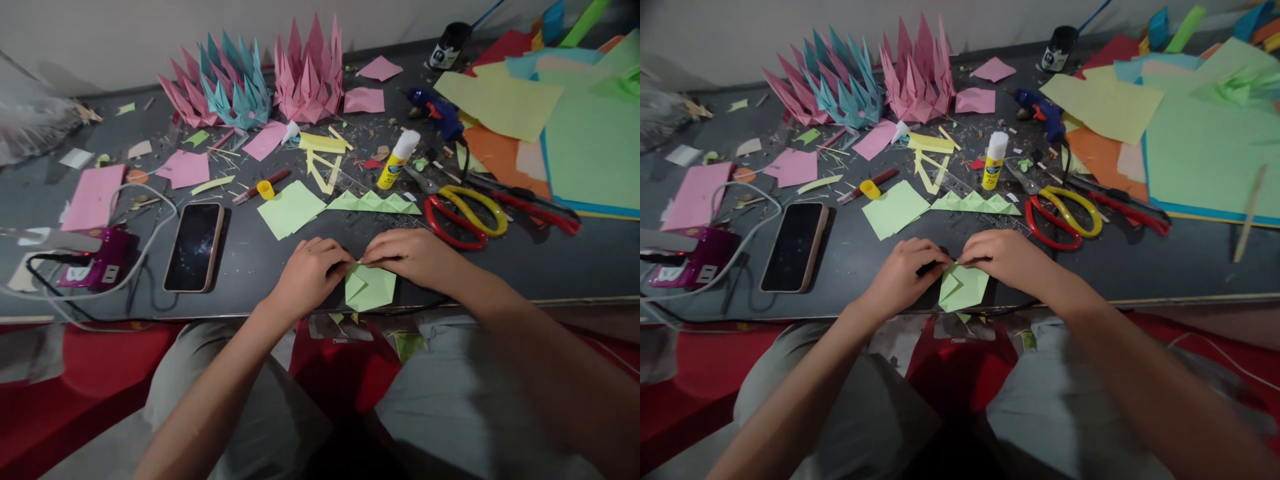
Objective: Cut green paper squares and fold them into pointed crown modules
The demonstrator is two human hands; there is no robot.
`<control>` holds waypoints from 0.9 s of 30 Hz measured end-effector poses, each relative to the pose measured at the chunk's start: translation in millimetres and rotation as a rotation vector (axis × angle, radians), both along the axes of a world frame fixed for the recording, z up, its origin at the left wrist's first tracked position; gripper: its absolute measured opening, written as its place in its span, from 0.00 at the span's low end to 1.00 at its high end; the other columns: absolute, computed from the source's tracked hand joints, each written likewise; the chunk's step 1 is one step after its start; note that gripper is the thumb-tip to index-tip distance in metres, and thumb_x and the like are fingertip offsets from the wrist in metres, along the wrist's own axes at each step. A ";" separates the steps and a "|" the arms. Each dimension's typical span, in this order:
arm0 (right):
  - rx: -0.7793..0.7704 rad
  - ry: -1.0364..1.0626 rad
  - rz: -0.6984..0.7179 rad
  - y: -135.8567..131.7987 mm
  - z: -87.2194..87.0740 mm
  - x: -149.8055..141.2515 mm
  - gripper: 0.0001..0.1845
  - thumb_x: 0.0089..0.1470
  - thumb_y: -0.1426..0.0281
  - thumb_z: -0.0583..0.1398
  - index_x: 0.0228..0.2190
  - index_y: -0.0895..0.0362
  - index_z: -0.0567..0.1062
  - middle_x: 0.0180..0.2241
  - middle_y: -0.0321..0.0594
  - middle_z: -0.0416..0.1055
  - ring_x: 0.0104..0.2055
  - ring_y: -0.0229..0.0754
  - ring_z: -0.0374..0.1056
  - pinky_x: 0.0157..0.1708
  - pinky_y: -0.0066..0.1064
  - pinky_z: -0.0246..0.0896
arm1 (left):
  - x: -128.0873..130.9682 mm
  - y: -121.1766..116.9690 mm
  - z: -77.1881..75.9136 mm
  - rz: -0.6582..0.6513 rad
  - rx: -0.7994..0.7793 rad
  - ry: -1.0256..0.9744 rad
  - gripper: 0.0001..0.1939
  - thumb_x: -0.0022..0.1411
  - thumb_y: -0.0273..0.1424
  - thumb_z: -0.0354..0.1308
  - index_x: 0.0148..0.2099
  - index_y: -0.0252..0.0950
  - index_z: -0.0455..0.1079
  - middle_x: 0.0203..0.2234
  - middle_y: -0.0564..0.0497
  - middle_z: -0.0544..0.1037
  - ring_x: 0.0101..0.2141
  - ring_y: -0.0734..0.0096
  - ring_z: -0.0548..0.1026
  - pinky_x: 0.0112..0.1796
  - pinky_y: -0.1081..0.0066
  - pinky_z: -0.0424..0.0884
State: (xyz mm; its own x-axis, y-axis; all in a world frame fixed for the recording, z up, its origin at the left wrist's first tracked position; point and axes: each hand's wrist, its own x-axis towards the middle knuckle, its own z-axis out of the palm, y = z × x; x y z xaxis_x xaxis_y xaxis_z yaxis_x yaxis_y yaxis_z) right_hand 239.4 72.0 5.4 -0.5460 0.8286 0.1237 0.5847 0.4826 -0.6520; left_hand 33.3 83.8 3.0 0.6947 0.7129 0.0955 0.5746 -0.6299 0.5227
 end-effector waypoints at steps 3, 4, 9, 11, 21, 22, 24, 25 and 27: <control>0.034 -0.033 0.068 -1.2 -1.6 5.8 0.14 0.57 0.71 0.52 0.32 0.55 0.78 0.36 0.41 0.75 0.38 0.41 0.69 0.39 0.32 0.63 | -2.6 -1.0 -1.3 -0.017 0.056 0.018 0.08 0.63 0.27 0.50 0.39 0.38 0.70 0.35 0.52 0.74 0.35 0.69 0.68 0.35 0.69 0.59; 0.052 -0.048 0.089 -1.9 -2.1 7.0 0.15 0.57 0.71 0.51 0.33 0.55 0.78 0.36 0.42 0.75 0.38 0.41 0.69 0.40 0.33 0.63 | -3.4 -1.4 -1.3 -0.022 0.073 0.027 0.08 0.64 0.27 0.49 0.39 0.38 0.70 0.35 0.52 0.74 0.35 0.69 0.68 0.34 0.69 0.59; 0.181 -0.149 0.127 -5.8 -4.5 8.5 0.17 0.59 0.72 0.49 0.35 0.57 0.77 0.38 0.43 0.74 0.38 0.42 0.68 0.41 0.35 0.62 | -5.2 -5.1 -0.4 -0.046 0.179 0.085 0.09 0.64 0.27 0.48 0.41 0.37 0.70 0.35 0.51 0.74 0.35 0.68 0.67 0.34 0.70 0.59; 0.218 -0.175 0.128 -6.6 -5.6 8.3 0.17 0.59 0.72 0.49 0.36 0.56 0.77 0.38 0.43 0.74 0.38 0.42 0.68 0.41 0.35 0.62 | -5.2 -6.7 -0.4 -0.054 0.245 0.119 0.09 0.64 0.27 0.49 0.41 0.37 0.70 0.35 0.51 0.74 0.35 0.68 0.67 0.33 0.69 0.59; 0.343 -0.289 0.165 -5.9 -3.5 7.0 0.16 0.58 0.75 0.50 0.36 0.56 0.77 0.37 0.42 0.74 0.36 0.42 0.67 0.38 0.35 0.61 | -7.1 -18.6 7.2 -0.110 0.375 0.274 0.10 0.63 0.26 0.49 0.44 0.36 0.68 0.39 0.48 0.73 0.38 0.63 0.69 0.38 0.65 0.63; 0.349 -0.297 0.165 -5.8 -2.9 6.6 0.16 0.57 0.76 0.50 0.36 0.55 0.77 0.37 0.42 0.74 0.36 0.42 0.67 0.38 0.35 0.61 | -7.9 -20.5 9.0 -0.109 0.358 0.275 0.11 0.63 0.26 0.49 0.45 0.36 0.68 0.40 0.48 0.73 0.39 0.63 0.69 0.40 0.64 0.64; 0.343 -0.312 0.160 -5.0 -1.9 5.6 0.16 0.57 0.76 0.50 0.36 0.54 0.77 0.37 0.41 0.74 0.37 0.42 0.66 0.38 0.35 0.60 | -9.2 -23.9 11.3 -0.090 0.324 0.260 0.12 0.62 0.25 0.48 0.46 0.35 0.68 0.41 0.48 0.73 0.40 0.63 0.70 0.42 0.63 0.64; 0.334 -0.318 0.158 -4.4 -1.5 5.1 0.16 0.57 0.76 0.50 0.36 0.54 0.77 0.37 0.41 0.74 0.37 0.41 0.66 0.38 0.34 0.60 | -9.4 -25.4 11.5 -0.072 0.314 0.246 0.12 0.62 0.25 0.48 0.47 0.34 0.67 0.42 0.47 0.74 0.40 0.63 0.70 0.43 0.63 0.65; 0.319 -0.319 0.153 -3.1 -0.8 4.1 0.15 0.57 0.76 0.51 0.35 0.54 0.77 0.36 0.40 0.73 0.36 0.41 0.66 0.37 0.34 0.59 | -9.3 -28.1 9.8 -0.034 0.323 0.215 0.14 0.62 0.25 0.47 0.48 0.31 0.67 0.43 0.44 0.74 0.42 0.62 0.71 0.43 0.63 0.66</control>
